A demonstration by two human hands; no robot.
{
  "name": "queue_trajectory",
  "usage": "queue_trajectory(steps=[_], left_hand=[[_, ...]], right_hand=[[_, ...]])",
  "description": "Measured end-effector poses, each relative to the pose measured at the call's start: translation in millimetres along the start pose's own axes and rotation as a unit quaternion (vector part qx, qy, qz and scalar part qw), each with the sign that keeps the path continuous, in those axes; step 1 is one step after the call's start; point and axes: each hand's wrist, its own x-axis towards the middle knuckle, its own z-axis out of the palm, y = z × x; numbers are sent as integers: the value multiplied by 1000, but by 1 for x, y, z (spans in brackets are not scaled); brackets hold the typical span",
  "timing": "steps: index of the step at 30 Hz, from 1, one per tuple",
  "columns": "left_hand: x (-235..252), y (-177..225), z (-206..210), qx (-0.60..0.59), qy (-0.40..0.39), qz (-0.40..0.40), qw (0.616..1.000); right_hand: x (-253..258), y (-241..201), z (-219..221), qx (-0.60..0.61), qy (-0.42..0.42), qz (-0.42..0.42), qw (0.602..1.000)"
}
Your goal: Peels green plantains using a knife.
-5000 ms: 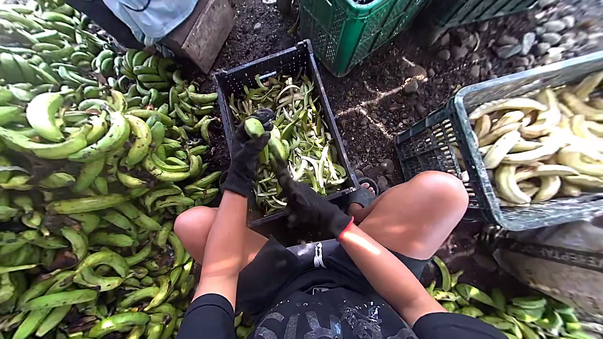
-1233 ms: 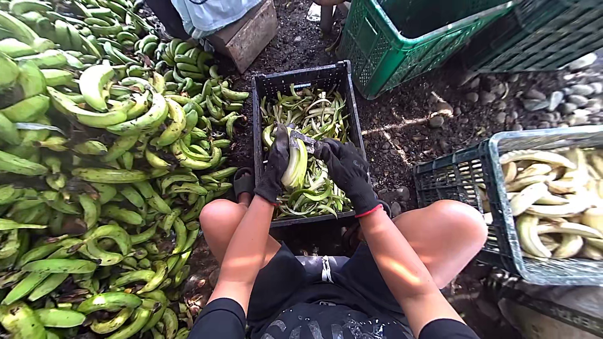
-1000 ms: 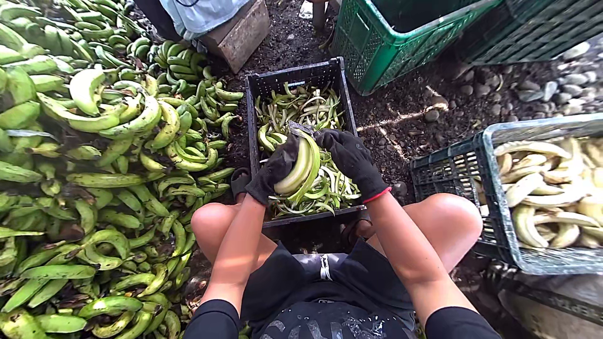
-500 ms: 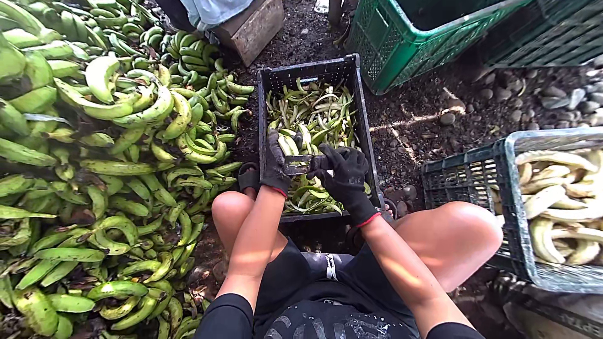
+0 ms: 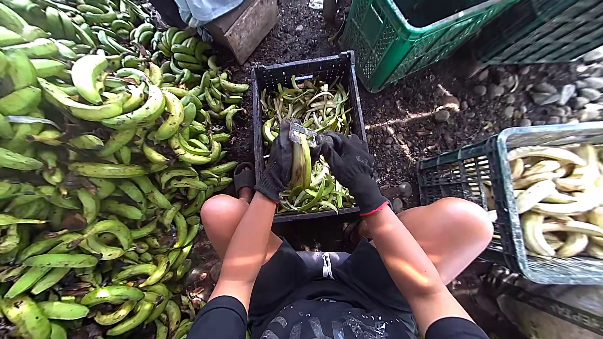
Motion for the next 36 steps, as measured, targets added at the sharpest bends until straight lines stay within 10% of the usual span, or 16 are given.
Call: queue_trajectory(steps=[10,14,19,30,36], left_hand=[[-18,10,10,267,-38,151,951],[-5,10,9,58,25,8,998],[12,10,-18,-329,5,-76,941],[3,19,-32,-395,-41,-180,900],[-1,17,-18,-266,29,-134,954]], right_hand=[[12,9,-2,85,-70,67,992],[17,13,1,124,-60,67,988],[-9,20,10,16,31,-168,985],[-19,25,15,-2,161,-317,935],[-24,2,8,-17,21,-156,987]])
